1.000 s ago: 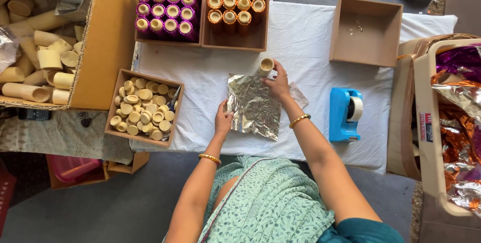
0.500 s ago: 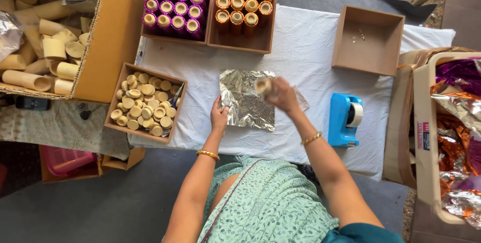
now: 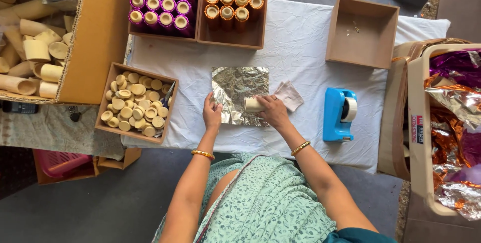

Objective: The person sits at a table and wraps small cylindrical candle holders with shiny metallic foil. They pick up a candle, wrap it in foil, and place it into a cardboard box. The person also wipes the candle holders with a cloth before wrapping them.

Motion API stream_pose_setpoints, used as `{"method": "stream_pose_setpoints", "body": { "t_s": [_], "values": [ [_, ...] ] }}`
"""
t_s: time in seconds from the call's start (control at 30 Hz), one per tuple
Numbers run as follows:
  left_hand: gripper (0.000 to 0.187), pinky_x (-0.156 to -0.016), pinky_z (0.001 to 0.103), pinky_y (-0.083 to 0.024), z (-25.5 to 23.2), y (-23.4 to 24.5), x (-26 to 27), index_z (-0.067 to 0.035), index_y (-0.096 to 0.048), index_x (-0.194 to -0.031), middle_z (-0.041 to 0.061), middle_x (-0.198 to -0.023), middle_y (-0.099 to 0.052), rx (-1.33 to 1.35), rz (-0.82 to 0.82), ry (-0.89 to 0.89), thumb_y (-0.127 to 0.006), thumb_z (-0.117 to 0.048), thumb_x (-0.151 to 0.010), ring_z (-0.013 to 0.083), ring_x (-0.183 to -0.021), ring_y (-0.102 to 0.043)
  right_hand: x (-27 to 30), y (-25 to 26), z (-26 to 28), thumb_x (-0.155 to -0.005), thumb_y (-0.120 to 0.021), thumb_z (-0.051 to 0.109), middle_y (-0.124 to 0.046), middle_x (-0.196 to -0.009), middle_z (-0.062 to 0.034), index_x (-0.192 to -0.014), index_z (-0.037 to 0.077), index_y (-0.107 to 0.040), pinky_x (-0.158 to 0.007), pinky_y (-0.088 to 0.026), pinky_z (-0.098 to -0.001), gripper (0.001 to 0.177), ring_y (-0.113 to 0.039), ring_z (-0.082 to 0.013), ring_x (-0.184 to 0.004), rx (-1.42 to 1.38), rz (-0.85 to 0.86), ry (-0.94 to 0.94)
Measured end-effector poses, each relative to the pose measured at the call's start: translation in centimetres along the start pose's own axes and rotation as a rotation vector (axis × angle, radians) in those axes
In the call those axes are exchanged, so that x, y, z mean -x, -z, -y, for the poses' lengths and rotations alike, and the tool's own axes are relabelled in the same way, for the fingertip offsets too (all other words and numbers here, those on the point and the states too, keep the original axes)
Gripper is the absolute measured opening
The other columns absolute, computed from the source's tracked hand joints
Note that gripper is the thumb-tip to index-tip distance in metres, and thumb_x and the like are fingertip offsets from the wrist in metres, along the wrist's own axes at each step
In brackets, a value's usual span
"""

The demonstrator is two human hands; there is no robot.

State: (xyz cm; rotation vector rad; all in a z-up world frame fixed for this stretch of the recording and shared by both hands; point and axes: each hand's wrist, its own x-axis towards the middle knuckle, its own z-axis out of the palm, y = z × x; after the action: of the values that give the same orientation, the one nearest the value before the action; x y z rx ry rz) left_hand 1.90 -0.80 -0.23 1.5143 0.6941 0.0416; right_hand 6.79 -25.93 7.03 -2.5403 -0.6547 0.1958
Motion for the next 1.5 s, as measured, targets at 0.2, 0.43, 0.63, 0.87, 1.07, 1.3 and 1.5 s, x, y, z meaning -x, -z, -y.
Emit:
{"method": "stream_pose_setpoints", "body": {
  "t_s": [0.2, 0.43, 0.63, 0.87, 1.07, 1.3, 1.5],
  "values": [
    [0.07, -0.091, 0.034, -0.046, -0.9, 0.6, 1.7, -0.014, -0.049, -0.149, 0.012, -0.114, -0.058, -0.4, -0.094, -0.358, -0.068, 0.001, -0.084, 0.0237, -0.103, -0.054, 1.1, -0.7, -1.6, -0.07, -0.083, 0.006, -0.069, -0.123, -0.0072, -0.125, 0.016, -0.06, -0.098, -0.052, -0.0414, 0.061, -0.063, -0.0319, -0.115, -0.167, -0.07, 0.021],
    [0.062, -0.118, 0.059, -0.024, -0.7, -0.4, 7.6, -0.022, -0.054, -0.142, 0.01, -0.141, -0.044, -1.062, 0.17, -0.844, -0.063, -0.004, -0.083, 0.0266, -0.139, -0.039, 1.5, 0.4, -1.4, -0.069, -0.085, 0.006, -0.07, -0.118, -0.0076, -0.121, 0.014, -0.063, -0.097, -0.053, -0.039, 0.057, -0.064, -0.0301, -0.112, -0.309, -0.076, -0.01],
    [0.049, -0.118, 0.058, -0.021, 2.5, -1.9, 7.3, -0.025, -0.061, -0.132, 0.005, -0.145, -0.046, -1.229, 0.339, -1.158, -0.058, -0.01, -0.085, 0.0214, -0.139, -0.039, 1.5, -0.5, -2.5, -0.07, -0.086, 0.006, -0.071, -0.124, -0.0062, -0.12, 0.012, -0.064, -0.101, -0.051, -0.0385, 0.055, -0.064, -0.0289, -0.116, -0.401, -0.093, 0.048],
    [0.017, -0.121, 0.055, -0.021, 0.1, -3.6, 5.6, -0.018, -0.067, -0.109, 0.001, -0.141, -0.055, -1.264, 0.244, -1.303, -0.061, -0.017, -0.093, 0.0189, -0.139, -0.043, 1.9, -1.5, -3.8, -0.074, -0.085, 0.011, -0.068, -0.135, -0.0068, -0.127, 0.012, -0.066, -0.108, -0.049, -0.0385, 0.056, -0.062, -0.0292, -0.125, -0.392, -0.07, 0.083],
    [0.014, -0.122, 0.053, -0.026, -3.6, -4.2, 5.4, -0.013, -0.068, -0.102, 0.003, -0.132, -0.063, -1.132, 0.297, -1.231, -0.06, -0.011, -0.09, 0.0205, -0.132, -0.056, 2.6, -0.1, -2.5, -0.071, -0.091, 0.029, -0.05, -0.15, -0.0134, -0.145, 0.012, -0.052, -0.113, -0.041, -0.0431, 0.085, -0.048, -0.0346, -0.137, -0.4, -0.018, 0.142],
    [0.008, -0.118, 0.047, -0.039, -5.0, -5.1, 4.3, -0.008, -0.064, -0.092, 0.006, -0.108, -0.07, -0.889, 0.37, -1.017, -0.063, -0.002, -0.087, 0.0235, -0.109, -0.066, 3.1, -0.8, -3.2, -0.064, -0.087, 0.012, -0.05, -0.151, -0.0147, -0.15, 0.013, -0.046, -0.114, -0.041, -0.0416, 0.095, -0.047, -0.0347, -0.138, -0.425, -0.013, 0.084],
    [0.02, -0.118, 0.045, -0.041, -5.5, -5.6, 3.4, -0.009, -0.068, -0.098, 0.005, -0.095, -0.069, -0.901, 0.357, -0.931, -0.062, 0.004, -0.085, 0.0226, -0.099, -0.067, 2.5, -2.2, -4.0, -0.074, -0.085, 0.006, -0.073, -0.116, -0.0099, -0.125, 0.012, -0.068, -0.096, -0.055, -0.0356, 0.054, -0.069, -0.0264, -0.106, -0.462, -0.117, -0.079]
  ]
}}
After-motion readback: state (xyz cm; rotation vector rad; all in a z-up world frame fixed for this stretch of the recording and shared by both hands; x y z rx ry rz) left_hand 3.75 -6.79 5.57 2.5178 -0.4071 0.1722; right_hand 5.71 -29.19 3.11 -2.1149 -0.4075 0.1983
